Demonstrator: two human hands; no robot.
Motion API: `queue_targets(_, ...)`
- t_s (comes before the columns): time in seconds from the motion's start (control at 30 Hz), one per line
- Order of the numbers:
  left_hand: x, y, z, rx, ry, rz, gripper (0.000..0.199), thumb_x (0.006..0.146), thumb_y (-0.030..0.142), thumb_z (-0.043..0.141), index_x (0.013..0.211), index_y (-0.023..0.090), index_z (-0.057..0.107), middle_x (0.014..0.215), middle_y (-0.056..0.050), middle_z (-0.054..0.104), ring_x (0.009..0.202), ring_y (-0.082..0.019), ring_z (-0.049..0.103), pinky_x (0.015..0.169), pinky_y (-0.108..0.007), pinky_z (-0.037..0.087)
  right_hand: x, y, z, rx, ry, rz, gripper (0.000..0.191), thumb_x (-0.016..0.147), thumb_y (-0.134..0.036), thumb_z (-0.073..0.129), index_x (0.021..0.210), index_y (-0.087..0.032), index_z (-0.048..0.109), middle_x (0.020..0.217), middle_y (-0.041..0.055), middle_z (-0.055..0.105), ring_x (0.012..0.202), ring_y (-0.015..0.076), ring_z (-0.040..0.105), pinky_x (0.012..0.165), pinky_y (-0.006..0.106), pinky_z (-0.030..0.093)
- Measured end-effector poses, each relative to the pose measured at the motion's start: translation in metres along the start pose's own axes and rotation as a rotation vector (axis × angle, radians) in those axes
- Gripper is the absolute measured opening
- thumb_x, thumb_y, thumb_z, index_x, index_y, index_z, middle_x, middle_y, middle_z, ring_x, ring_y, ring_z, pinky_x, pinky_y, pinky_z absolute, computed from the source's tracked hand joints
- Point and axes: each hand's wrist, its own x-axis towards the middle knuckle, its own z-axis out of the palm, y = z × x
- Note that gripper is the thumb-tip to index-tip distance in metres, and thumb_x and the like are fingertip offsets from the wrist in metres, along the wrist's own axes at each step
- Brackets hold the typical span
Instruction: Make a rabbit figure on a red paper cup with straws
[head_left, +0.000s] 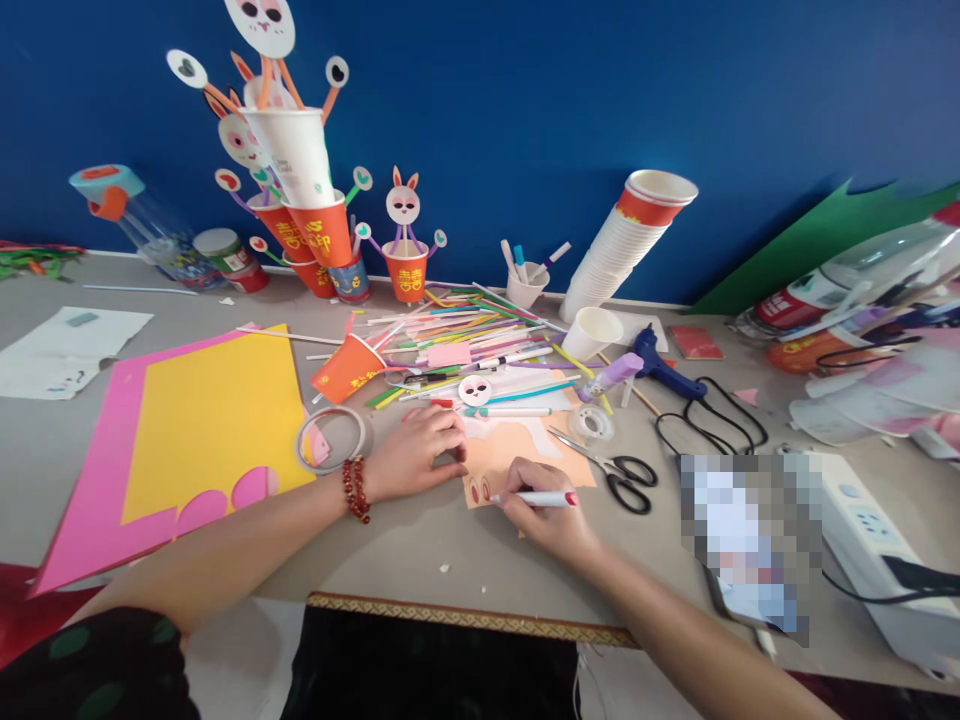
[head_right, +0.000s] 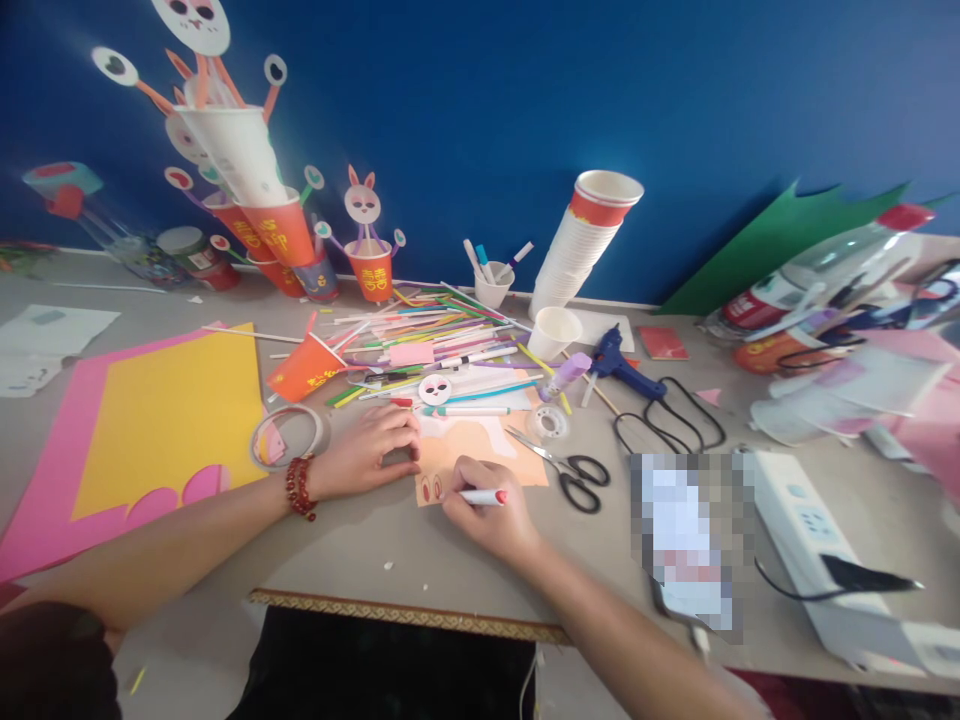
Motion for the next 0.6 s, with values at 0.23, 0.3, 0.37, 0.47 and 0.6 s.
queue_targets(0.23, 0.0002, 0.0009, -0.0016, -0.008, -0.004, -0.002, 0.02, 0.093, 0.041, 0.062, 0.088, 0.022, 0.062, 0.103, -0.003, 0.062, 0.101, -0.022, 0.054, 0.09, -0.036, 0.039, -0.0012, 0.0012, 0.0015, 0.104, 0.063, 0.054, 0.018, 0.077, -0.018, 0.054, 0.062, -0.022, 0.045, 0.053, -0.0051, 0.048, 0.048, 0.011, 0.043, 0.049, 0.023, 0.033)
queue_targets(0.3, 0.0004, 0.0014, -0.0021, -0.008, -0.004, -0.002, 0.019, 0.093, 0.04, 0.062, 0.088, 0.022, 0.062, 0.103, -0.003, 0.061, 0.101, -0.022, 0.055, 0.089, -0.035, 0.039, -0.0011, 0.0016, 0.0023, 0.107, 0.069, 0.059, 0.016, 0.078, -0.017, 0.053, 0.063, -0.022, 0.047, 0.055, -0.0044, 0.05, 0.049, 0.0112, 0.044, 0.049, 0.023, 0.034)
queue_targets(0.37, 0.0006, 0.0017, -0.0022, -0.006, -0.001, -0.001, 0.019, 0.093, 0.04, 0.062, 0.088, 0.022, 0.061, 0.103, -0.003, 0.061, 0.101, -0.022, 0.054, 0.089, -0.035, 0.039, -0.0009, 0.0018, 0.0032, 0.088, 0.058, 0.054, 0.015, 0.078, -0.016, 0.053, 0.064, -0.021, 0.048, 0.057, -0.0039, 0.052, 0.05, 0.0113, 0.045, 0.051, 0.023, 0.035)
queue_targets(0.47, 0.0006, 0.0013, -0.0019, 0.0, -0.002, 0.002, 0.019, 0.093, 0.04, 0.061, 0.088, 0.022, 0.061, 0.103, -0.003, 0.062, 0.101, -0.022, 0.055, 0.09, -0.035, 0.038, -0.0008, 0.0022, 0.0039, 0.077, 0.05, 0.055, 0.015, 0.078, -0.015, 0.053, 0.065, -0.021, 0.048, 0.057, -0.0044, 0.052, 0.05, 0.0109, 0.046, 0.052, 0.023, 0.035)
queue_targets(0.6, 0.0005, 0.0002, -0.001, 0.004, 0.005, 0.006, 0.019, 0.093, 0.04, 0.061, 0.087, 0.022, 0.061, 0.104, -0.003, 0.062, 0.102, -0.022, 0.055, 0.09, -0.036, 0.038, -0.0013, 0.0031, 0.0038, 0.059, 0.028, 0.045, 0.018, 0.078, -0.016, 0.054, 0.064, -0.022, 0.045, 0.055, -0.0053, 0.05, 0.049, 0.0105, 0.044, 0.051, 0.022, 0.034)
